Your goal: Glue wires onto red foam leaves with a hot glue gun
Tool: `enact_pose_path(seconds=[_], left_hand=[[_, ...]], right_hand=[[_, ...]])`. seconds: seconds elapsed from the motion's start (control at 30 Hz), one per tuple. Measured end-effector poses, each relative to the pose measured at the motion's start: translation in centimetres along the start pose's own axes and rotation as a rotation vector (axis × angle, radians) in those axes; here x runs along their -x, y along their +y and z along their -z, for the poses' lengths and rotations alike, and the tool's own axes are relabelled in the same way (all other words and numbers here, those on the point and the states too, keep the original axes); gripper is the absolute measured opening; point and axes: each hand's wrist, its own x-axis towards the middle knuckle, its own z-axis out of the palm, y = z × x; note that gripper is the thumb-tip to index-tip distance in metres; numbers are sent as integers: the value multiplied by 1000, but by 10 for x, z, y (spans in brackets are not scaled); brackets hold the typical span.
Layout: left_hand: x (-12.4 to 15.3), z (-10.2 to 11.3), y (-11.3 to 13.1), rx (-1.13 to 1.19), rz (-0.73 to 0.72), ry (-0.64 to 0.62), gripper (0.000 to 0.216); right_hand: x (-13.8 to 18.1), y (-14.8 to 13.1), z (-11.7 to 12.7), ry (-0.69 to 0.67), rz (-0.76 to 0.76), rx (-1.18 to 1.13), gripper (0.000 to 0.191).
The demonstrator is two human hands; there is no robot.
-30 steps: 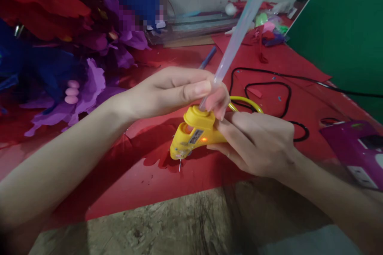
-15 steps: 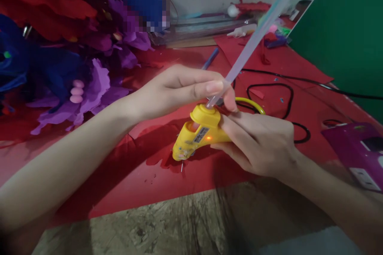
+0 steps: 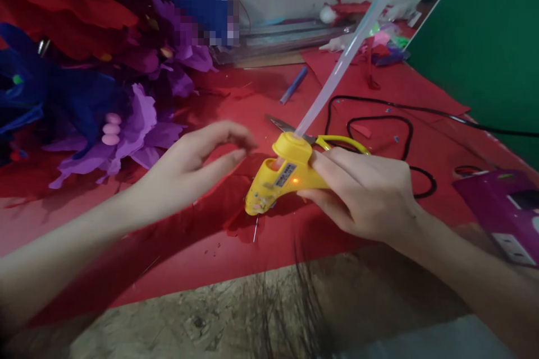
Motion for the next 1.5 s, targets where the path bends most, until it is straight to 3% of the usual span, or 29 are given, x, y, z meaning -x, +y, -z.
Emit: enact_pose_path(seconds=[0.17, 0.3, 0.6, 0.73, 0.9, 0.97, 1.2, 1.5], left_hand=[[41, 2, -3, -133, 140, -200, 8], [52, -8, 0, -285, 174, -185, 27], [53, -21, 1, -459, -104, -26, 7], [54, -19, -3, -520, -169, 24, 15], [57, -14, -11, -547, -540, -31, 20], [58, -14, -13, -558, -606, -33, 22], [54, -19, -15, -589, -402, -65, 18], [45, -23, -17, -565, -249, -138, 23]], right_hand=[[-1, 2, -1, 7, -33, -4, 32], [-1, 3, -1, 26, -39, 0, 28], [-2, 4, -2, 41, -46, 16, 24], [-1, 5, -3, 30, -52, 20, 25], [0, 4, -4, 24, -65, 22, 24], [-1, 4, -5, 16, -69, 26, 24], [3, 13, -4, 31, -130, 19, 24], [4, 21, -5, 39, -171, 1, 20]])
